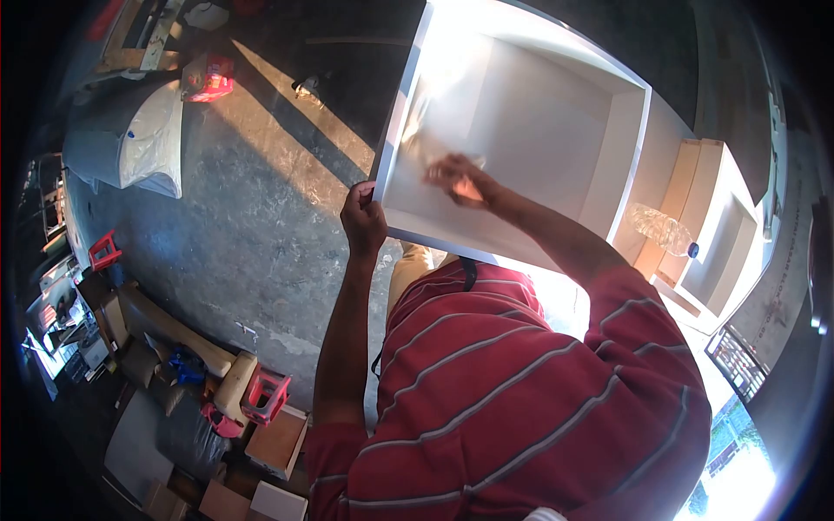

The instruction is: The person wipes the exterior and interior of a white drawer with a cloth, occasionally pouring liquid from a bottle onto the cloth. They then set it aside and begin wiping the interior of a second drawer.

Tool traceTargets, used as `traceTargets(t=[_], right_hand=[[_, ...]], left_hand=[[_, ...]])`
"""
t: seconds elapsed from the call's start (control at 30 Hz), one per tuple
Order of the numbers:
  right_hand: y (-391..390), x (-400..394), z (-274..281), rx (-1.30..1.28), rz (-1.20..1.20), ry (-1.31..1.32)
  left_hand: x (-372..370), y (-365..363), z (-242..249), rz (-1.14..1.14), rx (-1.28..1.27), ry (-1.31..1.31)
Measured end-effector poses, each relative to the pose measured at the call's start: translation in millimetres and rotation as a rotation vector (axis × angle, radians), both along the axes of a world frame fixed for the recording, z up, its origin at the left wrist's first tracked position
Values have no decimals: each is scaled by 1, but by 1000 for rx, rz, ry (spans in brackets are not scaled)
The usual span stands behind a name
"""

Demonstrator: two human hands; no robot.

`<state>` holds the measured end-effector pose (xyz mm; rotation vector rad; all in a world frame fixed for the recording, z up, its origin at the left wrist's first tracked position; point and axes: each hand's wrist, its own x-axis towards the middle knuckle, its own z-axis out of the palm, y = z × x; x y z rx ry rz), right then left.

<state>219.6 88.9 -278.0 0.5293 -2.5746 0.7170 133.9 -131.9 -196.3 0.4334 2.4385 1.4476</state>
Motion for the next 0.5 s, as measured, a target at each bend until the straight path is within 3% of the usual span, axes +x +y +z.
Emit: traceTargets(t=[0.03, 0.1, 0.17, 0.23, 0.3, 0.43, 0.5], right_hand=[[0, 8, 4, 4, -3, -1], [11, 22, 12, -312, 169, -302], [42, 33, 36, -910, -55, -723], [77, 27, 59, -851, -544, -792], [118, 17, 60, -341, -781, -311], [133, 7, 35, -185, -866, -98], [85, 7, 20, 261, -1008, -182]], left_hand=[[1, 0, 0, -3, 4, -1], [0, -1, -1, 7, -21, 9], [0, -2, -5, 11, -9, 12], [0, -2, -4, 16, 0, 9], [0, 0, 1, 2, 26, -57], [-1, -1, 1, -17, 5, -35], [-2, -2, -2, -23, 2, -22]])
